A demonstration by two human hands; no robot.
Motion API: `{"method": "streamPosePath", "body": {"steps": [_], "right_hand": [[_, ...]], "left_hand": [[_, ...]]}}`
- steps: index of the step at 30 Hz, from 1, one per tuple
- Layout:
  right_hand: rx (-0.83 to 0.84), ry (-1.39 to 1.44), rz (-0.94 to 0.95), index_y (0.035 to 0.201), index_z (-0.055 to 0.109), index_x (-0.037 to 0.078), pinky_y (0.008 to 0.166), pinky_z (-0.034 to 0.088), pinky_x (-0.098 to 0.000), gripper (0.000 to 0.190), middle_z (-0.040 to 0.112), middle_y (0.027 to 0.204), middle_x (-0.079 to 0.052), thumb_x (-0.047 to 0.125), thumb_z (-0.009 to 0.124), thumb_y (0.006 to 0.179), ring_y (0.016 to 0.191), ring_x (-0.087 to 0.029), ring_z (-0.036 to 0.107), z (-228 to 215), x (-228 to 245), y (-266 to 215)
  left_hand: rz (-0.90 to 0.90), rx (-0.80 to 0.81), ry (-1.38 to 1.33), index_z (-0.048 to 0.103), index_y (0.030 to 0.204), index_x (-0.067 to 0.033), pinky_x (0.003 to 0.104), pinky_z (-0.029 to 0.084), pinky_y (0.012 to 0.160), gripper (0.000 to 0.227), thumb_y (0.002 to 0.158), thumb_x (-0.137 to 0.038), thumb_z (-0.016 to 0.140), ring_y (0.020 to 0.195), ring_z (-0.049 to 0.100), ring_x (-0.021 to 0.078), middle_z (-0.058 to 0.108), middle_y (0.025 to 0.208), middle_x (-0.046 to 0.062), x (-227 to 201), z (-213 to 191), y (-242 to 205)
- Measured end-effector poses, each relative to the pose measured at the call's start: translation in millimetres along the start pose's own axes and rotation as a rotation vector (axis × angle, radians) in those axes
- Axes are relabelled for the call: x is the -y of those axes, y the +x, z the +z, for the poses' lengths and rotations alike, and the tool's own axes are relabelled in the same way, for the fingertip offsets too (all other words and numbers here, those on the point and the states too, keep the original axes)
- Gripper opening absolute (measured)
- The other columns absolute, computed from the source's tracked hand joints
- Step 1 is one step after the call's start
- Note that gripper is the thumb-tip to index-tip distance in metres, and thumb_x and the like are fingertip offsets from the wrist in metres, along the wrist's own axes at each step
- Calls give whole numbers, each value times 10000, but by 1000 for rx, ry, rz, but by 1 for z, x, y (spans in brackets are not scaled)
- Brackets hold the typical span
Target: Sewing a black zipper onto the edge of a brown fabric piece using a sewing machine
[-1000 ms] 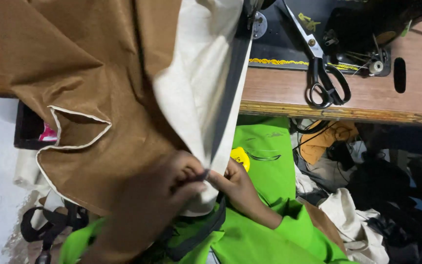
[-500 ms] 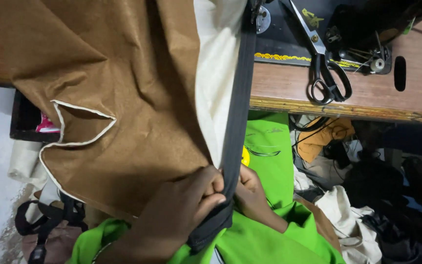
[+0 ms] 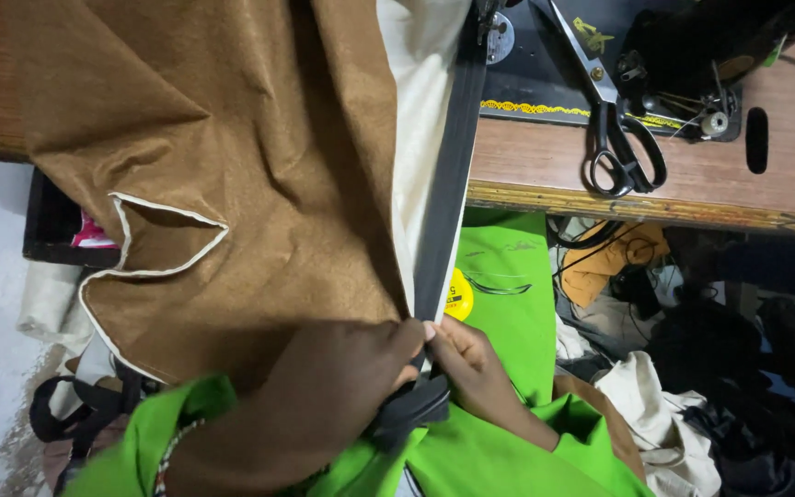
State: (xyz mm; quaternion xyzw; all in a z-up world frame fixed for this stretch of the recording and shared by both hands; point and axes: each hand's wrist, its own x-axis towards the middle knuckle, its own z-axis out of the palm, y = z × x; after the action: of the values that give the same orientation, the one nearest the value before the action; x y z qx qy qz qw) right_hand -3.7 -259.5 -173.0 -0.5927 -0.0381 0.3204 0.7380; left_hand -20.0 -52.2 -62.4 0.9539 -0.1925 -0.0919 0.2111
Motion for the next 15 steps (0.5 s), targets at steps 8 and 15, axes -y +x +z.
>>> {"method": "streamPosePath", "body": {"steps": [8, 15], "right_hand": [[36, -240, 13, 785, 361, 205, 580, 227, -334, 421, 329, 696, 87, 190, 569, 1152, 633, -57, 281, -26, -34, 6], [74, -258, 90, 705, 310, 225, 549, 131, -342, 483, 255, 626, 93, 57, 559, 1084, 568, -46, 205, -40, -48, 13]], "left_hand": [[552, 5, 343, 825, 932, -242, 444, 523, 700, 90, 868, -221, 766, 1093, 613, 284, 683, 1080, -7, 39, 41, 101], [622, 116, 346, 817, 907, -274, 429, 515, 653, 110, 896, -188, 749, 979, 654, 264, 693, 998, -36, 47, 66, 108]]}}
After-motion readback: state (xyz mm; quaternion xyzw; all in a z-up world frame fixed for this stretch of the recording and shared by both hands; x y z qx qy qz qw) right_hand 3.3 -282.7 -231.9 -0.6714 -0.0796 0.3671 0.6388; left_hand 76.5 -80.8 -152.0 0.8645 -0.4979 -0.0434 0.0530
